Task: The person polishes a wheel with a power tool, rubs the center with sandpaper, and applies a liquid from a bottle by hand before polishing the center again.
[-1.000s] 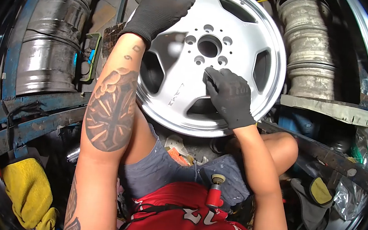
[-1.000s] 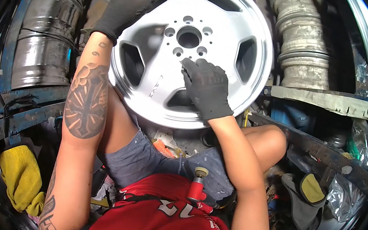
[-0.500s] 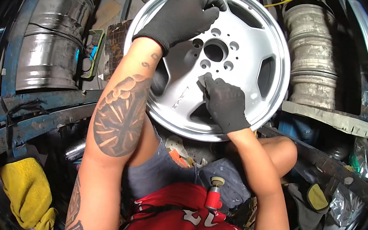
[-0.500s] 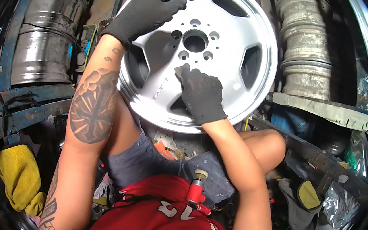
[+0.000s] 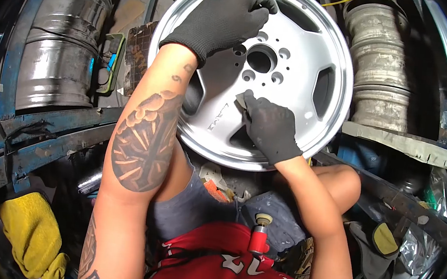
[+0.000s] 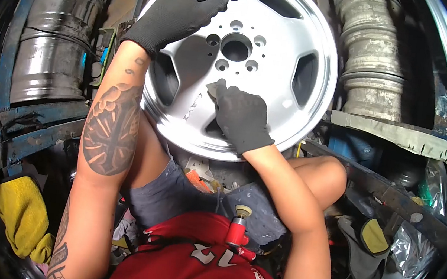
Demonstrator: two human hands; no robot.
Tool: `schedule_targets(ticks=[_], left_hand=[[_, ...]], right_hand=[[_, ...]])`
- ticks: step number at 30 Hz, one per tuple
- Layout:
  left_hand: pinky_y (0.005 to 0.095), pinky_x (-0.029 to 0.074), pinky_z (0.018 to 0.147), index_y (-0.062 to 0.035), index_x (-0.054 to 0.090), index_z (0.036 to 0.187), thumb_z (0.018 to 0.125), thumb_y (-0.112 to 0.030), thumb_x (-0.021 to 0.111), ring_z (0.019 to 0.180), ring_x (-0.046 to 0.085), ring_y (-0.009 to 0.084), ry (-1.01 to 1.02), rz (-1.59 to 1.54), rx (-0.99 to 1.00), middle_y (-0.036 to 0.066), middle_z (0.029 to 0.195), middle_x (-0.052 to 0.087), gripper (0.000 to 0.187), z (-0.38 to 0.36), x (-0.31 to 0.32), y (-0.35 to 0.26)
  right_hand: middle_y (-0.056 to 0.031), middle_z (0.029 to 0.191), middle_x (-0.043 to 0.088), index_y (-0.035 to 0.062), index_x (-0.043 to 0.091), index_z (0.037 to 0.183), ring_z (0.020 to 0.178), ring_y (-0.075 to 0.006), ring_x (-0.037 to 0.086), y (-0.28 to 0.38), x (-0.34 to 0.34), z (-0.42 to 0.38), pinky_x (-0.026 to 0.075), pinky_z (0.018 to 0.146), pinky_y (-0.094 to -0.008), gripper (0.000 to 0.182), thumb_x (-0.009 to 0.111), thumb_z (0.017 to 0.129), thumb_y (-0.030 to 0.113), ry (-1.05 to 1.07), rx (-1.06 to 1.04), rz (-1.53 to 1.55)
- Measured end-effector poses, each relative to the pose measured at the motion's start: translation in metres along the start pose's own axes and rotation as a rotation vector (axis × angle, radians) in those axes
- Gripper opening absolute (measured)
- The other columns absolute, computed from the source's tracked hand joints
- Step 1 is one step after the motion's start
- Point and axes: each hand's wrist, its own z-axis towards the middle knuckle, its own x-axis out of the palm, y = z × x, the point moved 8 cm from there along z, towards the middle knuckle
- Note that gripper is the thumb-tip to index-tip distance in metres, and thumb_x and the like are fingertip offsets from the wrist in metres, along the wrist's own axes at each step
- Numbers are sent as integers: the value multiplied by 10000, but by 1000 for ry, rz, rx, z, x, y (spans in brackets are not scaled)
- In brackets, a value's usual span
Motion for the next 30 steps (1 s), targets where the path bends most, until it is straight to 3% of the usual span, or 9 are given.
schedule_targets(ticks=[4, 9, 14, 16, 18, 20, 21, 26, 30], left_hand=[[361, 590, 710, -67, 754, 1148, 919, -231, 562, 701, 732, 202, -26, 37, 18, 131, 805, 737, 341, -1, -4, 1], [362, 591, 711, -66, 758, 1136, 923, -233, 560, 681, 726, 210, 33, 51, -9, 140, 784, 734, 336, -8, -6, -6], [332, 565, 661, -39, 746, 1154, 949, -229, 581, 652, 690, 181, 44, 49, 46, 120, 790, 717, 325, -1, 2, 3], [289, 513, 647, -26, 736, 1157, 985, -225, 598, 658, 615, 102, 95, 10, -54, 56, 763, 666, 297, -8, 2, 2], [304, 510, 649, -38, 733, 1170, 974, -210, 612, 644, 607, 123, 104, 27, -48, 59, 752, 655, 288, -11, 1, 1], [307, 506, 646, -49, 733, 1177, 970, -201, 617, 642, 605, 129, 94, 3, -20, 58, 754, 655, 282, -4, 4, 6], [310, 514, 654, -71, 737, 1180, 969, -195, 618, 652, 611, 124, 54, 159, 97, 60, 767, 661, 272, -4, -1, -3], [307, 537, 745, -69, 733, 1197, 971, -165, 614, 751, 646, 144, 70, 112, -28, 87, 865, 714, 273, -7, 1, 12], [315, 534, 756, -67, 727, 1213, 970, -159, 617, 795, 660, 162, 184, 128, -9, 115, 927, 728, 283, -6, 13, 10]], right_hand=[[-106, 885, 732, 151, 673, 1252, 758, -308, 733, -9, -7, 9, 578, 690, -457, 356, 689, 910, 247, -98, 23, 29], [-120, 853, 724, 160, 668, 1203, 760, -330, 728, -2, -10, 8, 572, 675, -464, 279, 640, 943, 257, 6, 7, 68], [-127, 878, 730, 83, 657, 1209, 758, -325, 729, 5, 2, -2, 573, 676, -462, 322, 660, 935, 252, 10, -39, -40], [-120, 872, 726, 105, 658, 1197, 747, -322, 725, 0, -2, 7, 571, 667, -457, 297, 657, 931, 237, -6, -7, -5], [-114, 858, 724, 114, 657, 1191, 743, -322, 723, -7, -4, 11, 571, 666, -455, 287, 655, 932, 238, -88, 30, 29], [-108, 790, 705, 119, 658, 1161, 708, -318, 714, 5, -2, -2, 558, 628, -453, 238, 634, 971, 262, 16, -27, 56], [-105, 782, 702, 127, 666, 1167, 696, -315, 711, 9, -9, -11, 554, 621, -450, 240, 637, 975, 268, -42, -34, 32], [-96, 760, 696, 161, 703, 1191, 674, -310, 705, -9, -56, -18, 552, 624, -436, 273, 673, 962, 307, -313, 12, 112], [-105, 800, 718, 181, 687, 1161, 697, -310, 714, -24, -10, 1, 560, 644, -450, 233, 648, 964, 299, -181, 38, 107]])
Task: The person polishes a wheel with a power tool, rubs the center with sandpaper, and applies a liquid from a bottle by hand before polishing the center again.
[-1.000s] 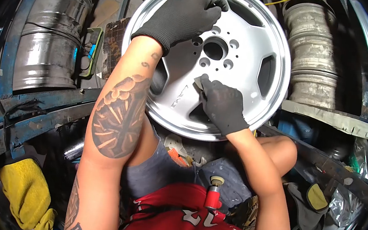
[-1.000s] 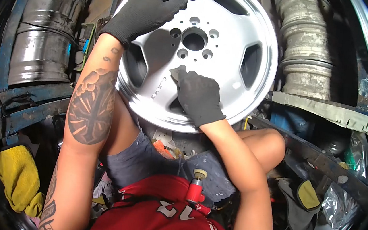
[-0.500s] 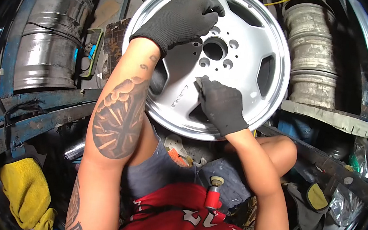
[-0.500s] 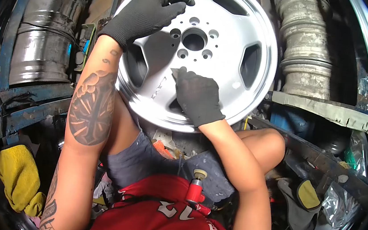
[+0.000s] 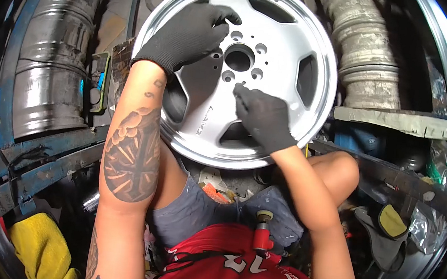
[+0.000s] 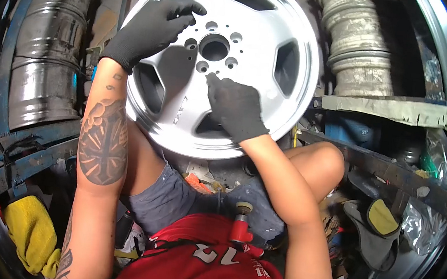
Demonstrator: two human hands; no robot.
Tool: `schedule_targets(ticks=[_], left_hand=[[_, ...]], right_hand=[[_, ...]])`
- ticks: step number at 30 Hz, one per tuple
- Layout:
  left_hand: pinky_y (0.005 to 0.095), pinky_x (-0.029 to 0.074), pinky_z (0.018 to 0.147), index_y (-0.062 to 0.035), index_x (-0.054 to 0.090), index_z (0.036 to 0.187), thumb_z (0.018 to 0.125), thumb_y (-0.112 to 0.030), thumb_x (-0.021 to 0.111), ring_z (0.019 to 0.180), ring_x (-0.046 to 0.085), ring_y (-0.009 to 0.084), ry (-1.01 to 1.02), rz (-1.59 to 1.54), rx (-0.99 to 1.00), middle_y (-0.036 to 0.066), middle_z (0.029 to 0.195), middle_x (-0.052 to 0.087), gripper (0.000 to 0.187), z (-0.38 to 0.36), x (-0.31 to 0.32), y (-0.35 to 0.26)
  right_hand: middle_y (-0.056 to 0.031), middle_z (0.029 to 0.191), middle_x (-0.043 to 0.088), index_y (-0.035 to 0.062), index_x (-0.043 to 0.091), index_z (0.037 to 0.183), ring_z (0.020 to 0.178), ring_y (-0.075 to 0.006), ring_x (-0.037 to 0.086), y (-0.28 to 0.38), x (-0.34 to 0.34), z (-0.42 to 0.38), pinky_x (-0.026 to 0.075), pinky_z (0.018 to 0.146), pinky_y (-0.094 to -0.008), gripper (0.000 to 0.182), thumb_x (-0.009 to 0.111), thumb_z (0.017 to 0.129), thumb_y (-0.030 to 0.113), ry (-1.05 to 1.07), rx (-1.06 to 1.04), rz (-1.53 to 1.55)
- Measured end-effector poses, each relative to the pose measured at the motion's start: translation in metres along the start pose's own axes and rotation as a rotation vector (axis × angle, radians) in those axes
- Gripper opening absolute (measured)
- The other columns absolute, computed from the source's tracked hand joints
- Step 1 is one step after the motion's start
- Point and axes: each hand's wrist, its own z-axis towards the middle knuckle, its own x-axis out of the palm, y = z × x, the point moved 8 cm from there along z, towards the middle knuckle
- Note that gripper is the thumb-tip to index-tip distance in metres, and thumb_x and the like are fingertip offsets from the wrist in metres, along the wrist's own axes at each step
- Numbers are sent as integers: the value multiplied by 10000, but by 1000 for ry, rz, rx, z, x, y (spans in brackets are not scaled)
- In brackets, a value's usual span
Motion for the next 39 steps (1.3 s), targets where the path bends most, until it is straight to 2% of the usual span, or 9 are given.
schedule_targets(ticks=[4, 8, 12, 17, 21, 24, 30, 35, 39], left_hand=[[323, 522, 750, -40, 712, 1236, 971, -145, 598, 745, 628, 164, 88, 27, 27, 112, 839, 694, 308, -7, 9, -6], [293, 505, 700, -44, 699, 1277, 961, -103, 575, 732, 602, 134, 158, -21, -130, 68, 807, 689, 344, -11, 12, -3], [245, 477, 614, -57, 695, 1293, 941, -39, 571, 726, 555, 68, 190, -105, 18, 45, 869, 694, 373, -12, 19, 6], [194, 481, 688, -31, 657, 1335, 916, 34, 550, 815, 581, 58, 387, -287, -135, 21, 1041, 704, 438, -19, 28, 15], [304, 487, 1035, -32, 653, 1338, 938, 4, 640, 1160, 599, 141, 517, -461, 18, 61, 1212, 676, 402, -37, 40, -38], [283, 511, 1003, 2, 644, 1318, 948, -110, 746, 1109, 635, 132, 544, -631, -13, 58, 1199, 692, 400, -44, 51, -59], [244, 495, 775, -15, 710, 1008, 960, -197, 741, 790, 600, 75, 370, -713, -37, -2, 857, 661, 190, -42, 58, -76], [237, 495, 768, -14, 704, 1004, 963, -193, 741, 764, 599, 72, 318, -818, -108, 9, 854, 665, 188, -41, 62, -73], [237, 495, 764, -16, 708, 1013, 966, -164, 735, 780, 604, 71, 274, -769, -44, 10, 867, 682, 158, -46, 63, -71]], right_hand=[[-118, 826, 731, 167, 667, 1144, 740, -331, 729, 19, 15, -6, 565, 664, -485, 203, 590, 976, 252, 223, 19, -58], [-129, 865, 740, 145, 672, 1139, 799, -344, 734, 13, 8, 0, 569, 708, -474, 231, 605, 949, 260, 182, 33, 26], [-143, 923, 755, 142, 742, 1123, 878, -332, 734, 14, -16, -1, 581, 769, -428, 243, 632, 941, 259, 164, 9, 111], [-171, 977, 738, 99, 775, 1176, 896, -282, 729, -39, -105, 5, 557, 810, -361, 281, 687, 946, 234, -263, 78, 627], [-56, 927, 726, -14, 751, 1147, 799, -120, 639, -52, -91, 0, 502, 788, -252, 349, 700, 1002, 300, -159, 199, 1195], [-20, 918, 714, -4, 725, 1148, 759, -61, 605, -46, -80, -5, 493, 707, -220, 333, 704, 1008, 297, -42, 325, 1424], [-16, 904, 709, 13, 647, 1223, 725, -58, 641, -42, -86, -12, 505, 602, -197, 327, 703, 1012, 257, -98, 314, 1579], [-96, 1042, 734, -7, 621, 1237, 840, -131, 723, -45, -85, -16, 599, 702, -257, 303, 699, 1010, 176, -72, 250, 1615], [-83, 1090, 718, -17, 635, 1201, 964, -110, 690, -33, -88, -20, 585, 818, -254, 317, 707, 1014, 229, 67, 165, 1687]])
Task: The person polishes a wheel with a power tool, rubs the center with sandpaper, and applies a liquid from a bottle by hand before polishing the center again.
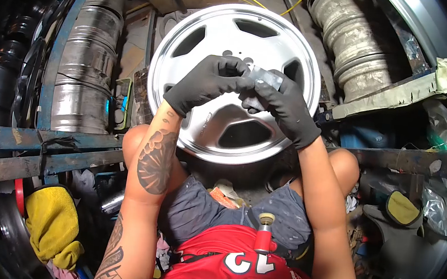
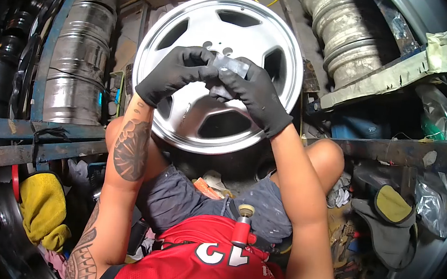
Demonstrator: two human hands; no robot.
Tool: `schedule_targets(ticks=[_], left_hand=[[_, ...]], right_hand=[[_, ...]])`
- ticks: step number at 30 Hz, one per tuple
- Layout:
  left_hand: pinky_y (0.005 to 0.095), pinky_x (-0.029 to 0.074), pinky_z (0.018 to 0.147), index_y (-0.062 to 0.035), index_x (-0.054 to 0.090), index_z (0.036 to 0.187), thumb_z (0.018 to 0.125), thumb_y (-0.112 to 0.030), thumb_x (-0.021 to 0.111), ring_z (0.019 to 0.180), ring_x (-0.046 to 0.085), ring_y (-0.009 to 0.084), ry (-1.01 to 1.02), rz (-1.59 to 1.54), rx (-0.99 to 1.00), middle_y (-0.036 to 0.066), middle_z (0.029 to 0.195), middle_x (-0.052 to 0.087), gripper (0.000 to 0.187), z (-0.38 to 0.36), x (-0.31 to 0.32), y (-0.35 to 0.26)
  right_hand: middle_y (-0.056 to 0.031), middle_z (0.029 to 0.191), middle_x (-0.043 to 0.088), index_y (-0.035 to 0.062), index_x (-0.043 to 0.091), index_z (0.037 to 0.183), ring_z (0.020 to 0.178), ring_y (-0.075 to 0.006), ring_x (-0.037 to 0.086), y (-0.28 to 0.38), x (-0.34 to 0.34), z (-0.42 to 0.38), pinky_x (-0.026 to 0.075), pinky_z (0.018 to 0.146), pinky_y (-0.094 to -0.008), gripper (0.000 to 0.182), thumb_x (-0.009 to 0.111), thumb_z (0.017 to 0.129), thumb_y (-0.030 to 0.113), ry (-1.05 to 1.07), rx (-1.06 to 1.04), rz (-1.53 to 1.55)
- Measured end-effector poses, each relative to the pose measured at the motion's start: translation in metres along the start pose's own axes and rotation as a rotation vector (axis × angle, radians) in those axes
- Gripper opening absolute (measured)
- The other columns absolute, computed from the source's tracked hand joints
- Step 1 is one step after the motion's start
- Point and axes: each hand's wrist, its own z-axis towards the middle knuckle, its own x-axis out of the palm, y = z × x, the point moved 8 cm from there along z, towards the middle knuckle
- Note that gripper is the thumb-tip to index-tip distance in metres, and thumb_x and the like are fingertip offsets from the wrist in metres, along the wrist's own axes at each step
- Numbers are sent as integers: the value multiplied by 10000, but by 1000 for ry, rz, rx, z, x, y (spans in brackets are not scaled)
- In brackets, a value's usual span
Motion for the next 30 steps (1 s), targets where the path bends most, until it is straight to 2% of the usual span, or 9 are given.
schedule_targets(ticks=[3, 7, 8, 10, 12, 18, 20, 25, 30], left_hand=[[246, 504, 778, -13, 705, 1008, 965, -161, 730, 808, 623, 88, -69, 43, 67, 13, 880, 679, 157, -6, -10, -4], [227, 500, 733, -21, 717, 1065, 981, -209, 717, 776, 596, 72, -553, -28, 295, -8, 870, 661, 206, -22, -78, -22], [230, 503, 734, -21, 718, 1064, 985, -226, 718, 771, 592, 69, -604, -36, 278, -11, 866, 658, 219, -27, -93, -23], [235, 507, 734, -20, 723, 1077, 987, -265, 724, 774, 593, 63, -717, -87, 260, -8, 871, 665, 261, -34, -110, -25], [213, 495, 747, -28, 721, 1055, 991, -235, 724, 771, 591, 56, -712, -16, 209, -12, 861, 665, 217, -37, -108, -32], [221, 473, 685, 17, 738, 1100, 997, -280, 704, 729, 588, 46, -638, 478, 67, 16, 827, 698, 315, -16, -118, -28], [257, 500, 642, 0, 741, 1017, 975, -316, 669, 639, 616, 77, -642, 581, 179, 29, 722, 671, 327, -11, -122, -35], [296, 508, 662, -6, 740, 1127, 997, -343, 687, 676, 622, 113, -550, 701, 44, 87, 800, 707, 365, -5, -134, -31], [292, 496, 638, -12, 748, 1100, 1007, -378, 666, 658, 608, 102, -573, 736, 106, 50, 751, 671, 386, -7, -143, -24]], right_hand=[[-63, 1056, 707, 4, 624, 1207, 988, -94, 662, 9, 5, -5, 553, 851, -241, 329, 680, 1033, 279, 148, -21, -378], [-47, 1024, 693, 15, 597, 1219, 982, -123, 665, 6, 9, -10, 538, 859, -275, 390, 655, 1042, 358, 96, -13, -472], [-113, 1095, 683, 20, 598, 1222, 1027, -211, 688, -16, 4, -10, 543, 880, -339, 395, 656, 1035, 363, 42, 166, -224], [-173, 1132, 650, 26, 598, 1213, 1049, -279, 678, -22, -2, 1, 540, 889, -379, 352, 663, 1023, 315, -37, 61, -619], [-233, 1171, 574, 57, 625, 1167, 1053, -380, 633, -12, 5, 2, 523, 902, -450, 264, 691, 968, 218, -136, -157, -1069], [-173, 1094, 584, 102, 704, 1161, 974, -359, 640, -46, 23, 18, 534, 859, -442, 332, 766, 836, 81, -66, -276, -1185], [-144, 1017, 616, 133, 736, 1147, 906, -343, 656, -54, 28, 21, 545, 812, -435, 369, 792, 793, 46, -39, -380, -1232], [-115, 891, 638, 174, 728, 1153, 817, -307, 673, -69, 40, 24, 547, 722, -434, 345, 789, 814, 151, -26, -287, -1586], [-72, 773, 660, 170, 699, 1151, 678, -277, 688, -98, 49, 26, 542, 614, -426, 317, 748, 851, 261, 39, -192, -1853]])
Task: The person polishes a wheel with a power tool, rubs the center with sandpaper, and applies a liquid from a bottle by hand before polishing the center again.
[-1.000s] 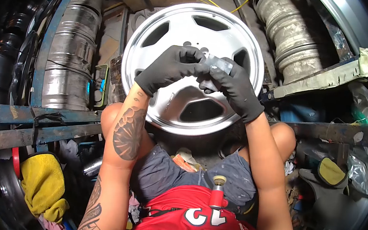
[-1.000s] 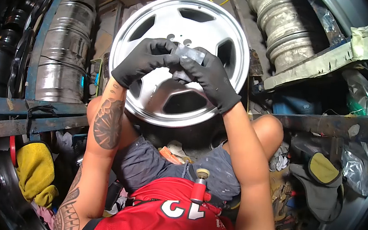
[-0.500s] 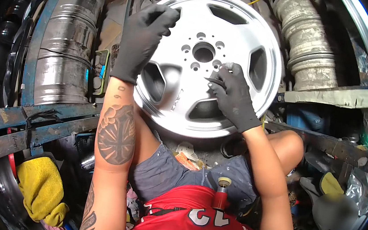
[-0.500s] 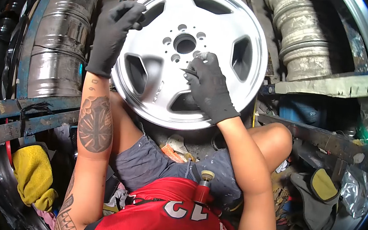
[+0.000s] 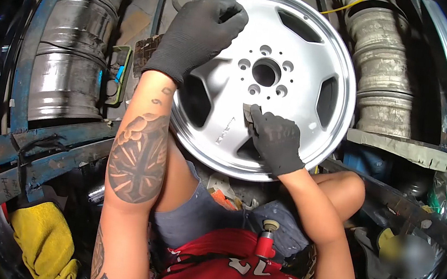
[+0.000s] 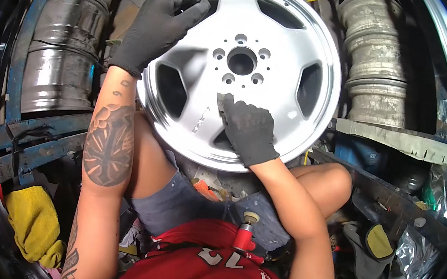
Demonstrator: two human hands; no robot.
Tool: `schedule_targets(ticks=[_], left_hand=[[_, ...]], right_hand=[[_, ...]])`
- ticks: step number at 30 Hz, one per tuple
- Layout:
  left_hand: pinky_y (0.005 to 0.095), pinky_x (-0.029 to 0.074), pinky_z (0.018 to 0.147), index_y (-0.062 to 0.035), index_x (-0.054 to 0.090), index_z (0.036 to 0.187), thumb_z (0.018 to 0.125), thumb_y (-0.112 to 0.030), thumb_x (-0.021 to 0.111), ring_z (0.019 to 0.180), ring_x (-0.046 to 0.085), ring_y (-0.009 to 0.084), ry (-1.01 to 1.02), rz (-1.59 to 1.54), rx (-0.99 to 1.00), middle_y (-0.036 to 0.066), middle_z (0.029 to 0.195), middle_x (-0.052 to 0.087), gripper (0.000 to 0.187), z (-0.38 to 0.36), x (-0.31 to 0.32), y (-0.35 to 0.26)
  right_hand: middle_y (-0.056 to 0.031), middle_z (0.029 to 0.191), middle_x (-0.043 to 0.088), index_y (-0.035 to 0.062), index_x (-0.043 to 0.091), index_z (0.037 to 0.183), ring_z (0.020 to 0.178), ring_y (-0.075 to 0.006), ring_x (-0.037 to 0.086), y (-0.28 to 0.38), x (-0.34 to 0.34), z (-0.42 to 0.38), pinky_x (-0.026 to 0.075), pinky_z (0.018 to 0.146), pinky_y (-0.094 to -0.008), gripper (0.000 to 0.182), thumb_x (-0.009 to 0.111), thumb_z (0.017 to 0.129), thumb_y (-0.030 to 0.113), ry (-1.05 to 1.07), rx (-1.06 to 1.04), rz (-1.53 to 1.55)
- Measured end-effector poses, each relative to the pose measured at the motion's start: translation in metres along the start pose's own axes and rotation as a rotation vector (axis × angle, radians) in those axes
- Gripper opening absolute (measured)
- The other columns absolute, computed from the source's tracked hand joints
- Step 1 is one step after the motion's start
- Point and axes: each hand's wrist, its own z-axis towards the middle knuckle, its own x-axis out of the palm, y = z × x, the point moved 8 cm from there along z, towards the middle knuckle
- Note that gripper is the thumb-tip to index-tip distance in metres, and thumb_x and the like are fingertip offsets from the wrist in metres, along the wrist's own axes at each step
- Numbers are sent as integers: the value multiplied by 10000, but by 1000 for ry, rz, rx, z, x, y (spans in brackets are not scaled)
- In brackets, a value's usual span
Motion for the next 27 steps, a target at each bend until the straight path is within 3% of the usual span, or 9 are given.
schedule_targets(ticks=[5, 10, 12, 14, 18, 21, 22, 25, 27], left_hand=[[322, 517, 649, -18, 757, 1081, 1010, -416, 639, 639, 635, 127, 98, 53, -44, 71, 732, 682, 422, -1, 6, -1], [330, 529, 671, -16, 763, 1065, 986, -434, 652, 635, 648, 145, 37, 42, 27, 100, 730, 685, 439, -2, 11, -1], [325, 528, 675, -8, 760, 1071, 985, -422, 655, 644, 648, 138, 105, 13, -46, 92, 739, 690, 435, -2, 14, -4], [317, 526, 677, -3, 756, 1086, 985, -406, 659, 652, 645, 127, 67, 2, 34, 78, 749, 693, 427, -2, 18, -4], [302, 518, 674, -5, 749, 1120, 984, -389, 666, 663, 636, 116, 103, 39, 17, 54, 771, 697, 415, -2, 20, 0], [298, 510, 663, -11, 751, 1122, 986, -378, 664, 666, 626, 101, 124, -45, -16, 43, 770, 697, 401, -2, 24, 4], [287, 507, 660, -17, 754, 1122, 988, -363, 662, 669, 622, 96, 101, -15, 17, 40, 773, 695, 383, -1, 22, 3], [279, 514, 670, -30, 760, 1128, 989, -331, 663, 669, 622, 95, 152, 19, -102, 37, 773, 690, 345, -2, 21, 9], [273, 515, 674, -50, 759, 1144, 996, -295, 643, 709, 621, 88, 168, -37, -52, 30, 799, 690, 309, -3, 25, 11]], right_hand=[[-82, 756, 677, 156, 671, 1216, 681, -280, 701, 4, -9, 1, 551, 612, -427, 364, 723, 861, 215, -13, -6, 59], [-86, 786, 696, 157, 662, 1277, 712, -285, 712, -1, -10, 4, 556, 629, -429, 438, 727, 848, 215, 8, 30, 122], [-92, 810, 708, 166, 667, 1273, 712, -294, 713, 3, -1, -2, 558, 632, -433, 422, 718, 858, 215, 46, 2, 86], [-102, 809, 721, 170, 681, 1247, 700, -310, 714, 4, 2, -5, 558, 634, -445, 373, 702, 877, 210, 94, -2, 89], [-97, 765, 722, 168, 697, 1246, 704, -308, 719, -4, -12, 8, 570, 660, -446, 342, 692, 912, 243, -33, 59, 179], [-106, 792, 732, 178, 723, 1190, 714, -308, 724, 2, -6, 2, 574, 667, -443, 263, 657, 946, 251, 90, 26, 155], [-115, 810, 739, 164, 737, 1154, 736, -310, 733, 1, -9, 3, 576, 667, -439, 244, 656, 949, 268, 36, 15, 176], [-123, 834, 746, 158, 731, 1179, 765, -313, 740, -18, -14, 17, 583, 685, -439, 270, 658, 950, 281, 15, 164, 203], [-133, 827, 745, 190, 730, 1197, 764, -322, 739, -15, 4, 12, 582, 692, -445, 271, 645, 961, 293, 104, 101, 162]])
